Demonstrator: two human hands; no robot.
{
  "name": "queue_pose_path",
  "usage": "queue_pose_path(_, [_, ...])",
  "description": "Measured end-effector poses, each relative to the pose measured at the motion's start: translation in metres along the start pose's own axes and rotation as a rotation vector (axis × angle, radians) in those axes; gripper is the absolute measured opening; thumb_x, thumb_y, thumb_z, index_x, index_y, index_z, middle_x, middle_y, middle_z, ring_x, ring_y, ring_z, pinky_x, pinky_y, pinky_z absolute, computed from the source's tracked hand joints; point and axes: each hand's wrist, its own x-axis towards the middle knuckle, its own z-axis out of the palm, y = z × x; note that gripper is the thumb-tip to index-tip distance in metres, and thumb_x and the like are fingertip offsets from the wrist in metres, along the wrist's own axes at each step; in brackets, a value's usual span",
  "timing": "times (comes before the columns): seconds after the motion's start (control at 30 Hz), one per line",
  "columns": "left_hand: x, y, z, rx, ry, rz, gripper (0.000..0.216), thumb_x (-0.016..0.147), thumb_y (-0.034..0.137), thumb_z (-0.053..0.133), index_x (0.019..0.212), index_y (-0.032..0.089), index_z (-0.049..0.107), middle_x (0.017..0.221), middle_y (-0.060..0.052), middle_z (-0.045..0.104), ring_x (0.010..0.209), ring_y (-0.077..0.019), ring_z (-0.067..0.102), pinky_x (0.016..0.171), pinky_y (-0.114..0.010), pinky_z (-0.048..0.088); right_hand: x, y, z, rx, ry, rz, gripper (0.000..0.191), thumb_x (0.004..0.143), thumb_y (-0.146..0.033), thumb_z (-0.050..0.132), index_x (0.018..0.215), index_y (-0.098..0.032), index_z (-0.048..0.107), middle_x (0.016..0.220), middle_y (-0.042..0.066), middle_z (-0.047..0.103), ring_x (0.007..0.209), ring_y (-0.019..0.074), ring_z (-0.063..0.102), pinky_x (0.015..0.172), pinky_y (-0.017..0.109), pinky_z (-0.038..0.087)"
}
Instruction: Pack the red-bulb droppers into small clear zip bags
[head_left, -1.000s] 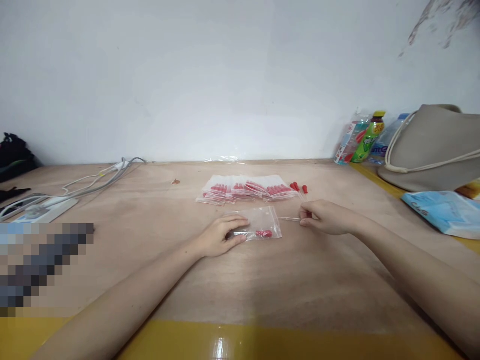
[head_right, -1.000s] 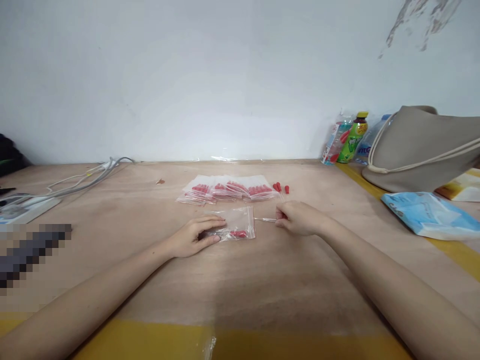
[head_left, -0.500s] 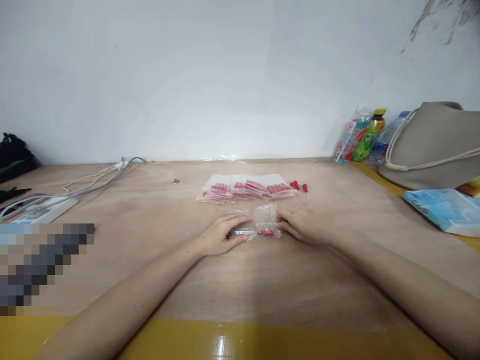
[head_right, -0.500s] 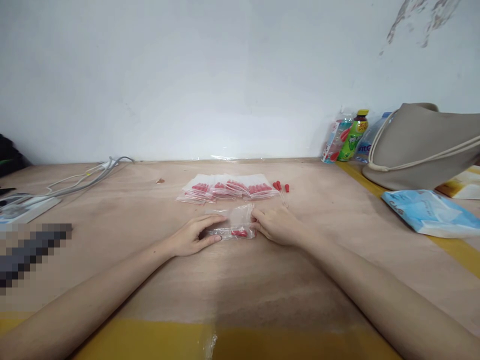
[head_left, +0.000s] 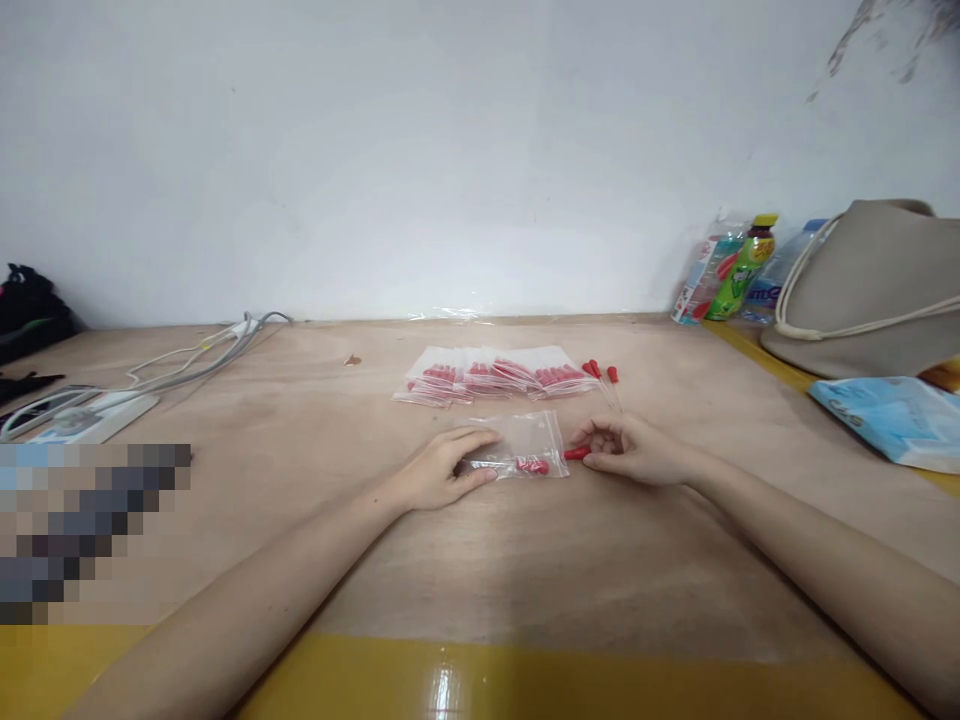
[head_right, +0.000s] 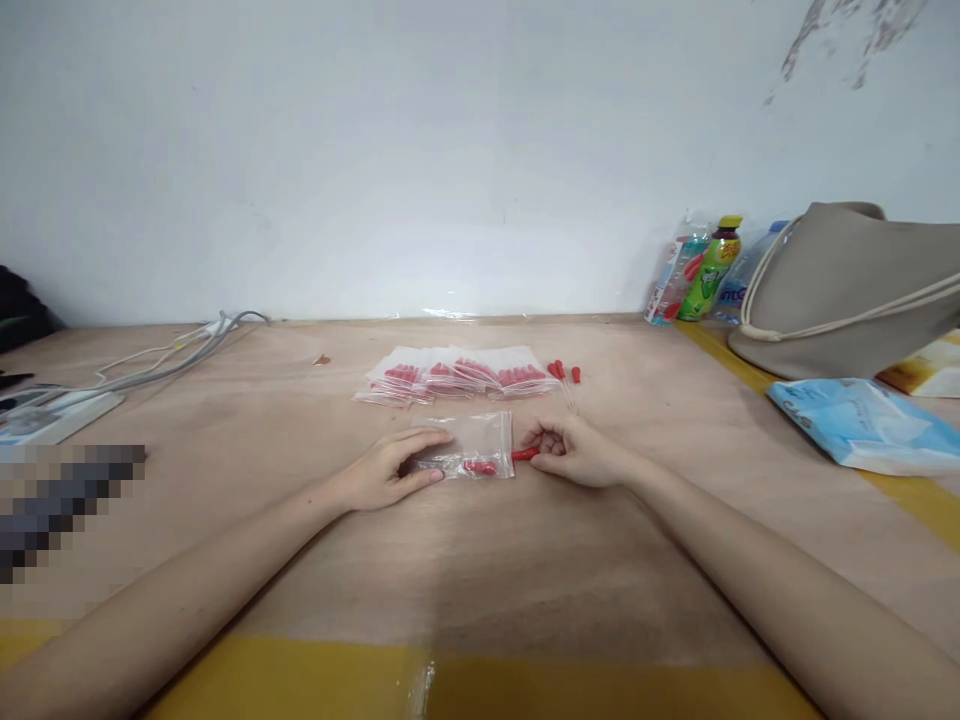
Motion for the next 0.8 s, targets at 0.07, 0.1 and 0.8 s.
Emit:
queue_pose_path(0.07, [0.000, 0.000, 0.000, 0.000, -0.002, -0.001, 0.042, 0.086, 0.034, 0.054, 0.124, 0.019, 0.048, 0.124, -0.009, 0.055, 0.116, -0.0216, 0.050, 0.098, -0.038, 0.041, -0.001, 0.001, 0.001, -0.047, 0.034, 0.005, 0.024, 0.072, -0.034, 0.061, 0.085, -0.015, 0.058, 0.059, -0.004, 0.045, 0.052, 0.0086, 0.039, 0.048, 0.022, 0.031])
queue_pose_path(0.1, [-0.001, 0.000, 0.000, 0.001, -0.003, -0.001, 0.042, 0.086, 0.034, 0.054, 0.124, 0.019, 0.048, 0.124, -0.008, 0.055, 0.116, -0.0214, 0.051, 0.099, -0.038, 0.041, -0.002, 0.001, 0.002, -0.070, 0.054, 0.004, 0.022, 0.071, -0.034, 0.061, 0.083, -0.015, 0.059, 0.057, -0.004, 0.045, 0.052, 0.0085, 0.038, 0.047, 0.022, 0.030])
queue_pose_path(0.8, [0.000, -0.001, 0.002, 0.001, 0.016, 0.018, 0.041, 0.086, 0.033, 0.055, 0.124, 0.020, 0.048, 0.123, -0.009, 0.055, 0.115, -0.0225, 0.051, 0.098, -0.039, 0.041, 0.020, -0.010, 0.021, 0.077, 0.281, -0.023, 0.023, 0.062, -0.036, 0.067, 0.066, -0.016, 0.059, 0.050, -0.005, 0.046, 0.044, 0.0058, 0.034, 0.041, 0.020, 0.024])
